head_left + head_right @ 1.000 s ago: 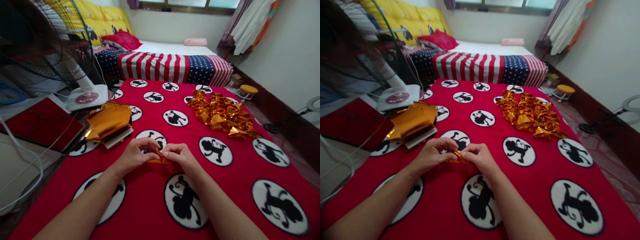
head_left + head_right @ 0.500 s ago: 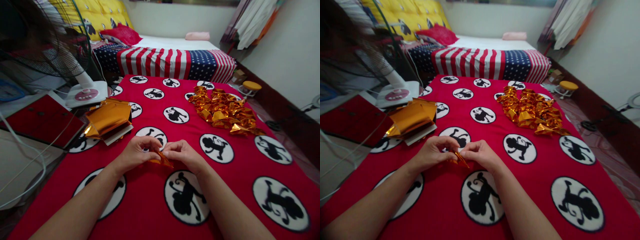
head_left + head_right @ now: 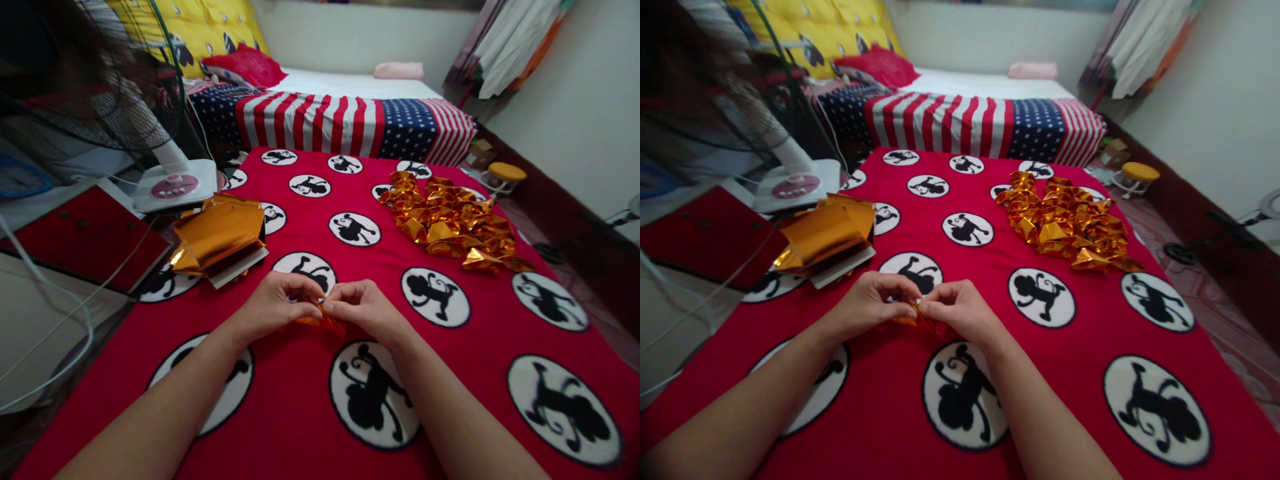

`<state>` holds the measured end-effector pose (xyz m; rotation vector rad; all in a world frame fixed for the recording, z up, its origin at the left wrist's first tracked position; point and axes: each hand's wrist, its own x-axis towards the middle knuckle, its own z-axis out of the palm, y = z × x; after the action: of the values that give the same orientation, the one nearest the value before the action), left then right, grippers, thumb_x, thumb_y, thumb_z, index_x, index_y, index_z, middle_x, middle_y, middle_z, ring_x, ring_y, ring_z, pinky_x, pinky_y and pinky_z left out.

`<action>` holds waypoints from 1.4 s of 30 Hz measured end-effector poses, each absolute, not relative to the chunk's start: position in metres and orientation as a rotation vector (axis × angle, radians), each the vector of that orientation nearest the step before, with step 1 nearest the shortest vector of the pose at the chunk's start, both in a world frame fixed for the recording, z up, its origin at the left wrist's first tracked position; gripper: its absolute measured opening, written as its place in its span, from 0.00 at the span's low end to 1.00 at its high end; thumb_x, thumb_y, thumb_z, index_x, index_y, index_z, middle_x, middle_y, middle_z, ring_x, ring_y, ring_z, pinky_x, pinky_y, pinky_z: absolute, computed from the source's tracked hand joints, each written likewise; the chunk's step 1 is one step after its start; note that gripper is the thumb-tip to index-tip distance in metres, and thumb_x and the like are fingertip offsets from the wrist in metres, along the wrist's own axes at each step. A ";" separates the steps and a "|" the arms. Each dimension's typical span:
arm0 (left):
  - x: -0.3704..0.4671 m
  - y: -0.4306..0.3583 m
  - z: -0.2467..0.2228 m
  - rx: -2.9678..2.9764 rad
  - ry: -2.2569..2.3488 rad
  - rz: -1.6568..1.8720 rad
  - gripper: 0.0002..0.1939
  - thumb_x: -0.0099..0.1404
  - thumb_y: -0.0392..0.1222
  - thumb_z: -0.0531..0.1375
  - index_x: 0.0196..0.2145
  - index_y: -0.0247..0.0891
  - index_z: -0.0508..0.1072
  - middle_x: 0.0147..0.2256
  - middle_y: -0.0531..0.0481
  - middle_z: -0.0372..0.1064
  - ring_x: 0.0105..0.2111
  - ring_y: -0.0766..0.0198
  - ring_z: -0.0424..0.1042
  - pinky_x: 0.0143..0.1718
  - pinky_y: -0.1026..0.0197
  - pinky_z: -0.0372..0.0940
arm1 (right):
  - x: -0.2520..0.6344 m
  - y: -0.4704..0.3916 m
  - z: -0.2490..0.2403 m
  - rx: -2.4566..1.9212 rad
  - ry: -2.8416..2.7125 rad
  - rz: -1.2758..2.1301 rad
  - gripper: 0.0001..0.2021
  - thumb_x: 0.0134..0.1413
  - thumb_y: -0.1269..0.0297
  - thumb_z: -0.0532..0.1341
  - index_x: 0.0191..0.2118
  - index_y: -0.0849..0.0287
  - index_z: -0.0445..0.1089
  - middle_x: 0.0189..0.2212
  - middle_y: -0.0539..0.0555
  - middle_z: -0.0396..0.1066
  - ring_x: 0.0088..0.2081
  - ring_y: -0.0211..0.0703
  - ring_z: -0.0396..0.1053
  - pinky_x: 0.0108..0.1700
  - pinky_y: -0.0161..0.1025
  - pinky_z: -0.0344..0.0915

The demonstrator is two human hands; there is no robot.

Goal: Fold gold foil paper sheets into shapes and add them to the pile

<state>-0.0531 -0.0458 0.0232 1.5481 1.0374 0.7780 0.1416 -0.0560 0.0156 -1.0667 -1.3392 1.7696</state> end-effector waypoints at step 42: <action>-0.057 -0.041 0.017 1.317 1.166 0.863 0.10 0.48 0.40 0.70 0.24 0.30 0.75 0.22 0.50 0.73 0.21 0.69 0.70 0.24 0.68 0.64 | 0.123 -0.069 -0.008 -1.330 -1.639 1.143 0.08 0.51 0.60 0.64 0.31 0.59 0.76 0.21 0.48 0.69 0.22 0.34 0.60 0.25 0.32 0.53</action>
<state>-0.0569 -0.0408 0.0166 1.3173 1.1658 0.8630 0.1232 -0.0688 -0.0082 -1.3300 -1.6392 1.1427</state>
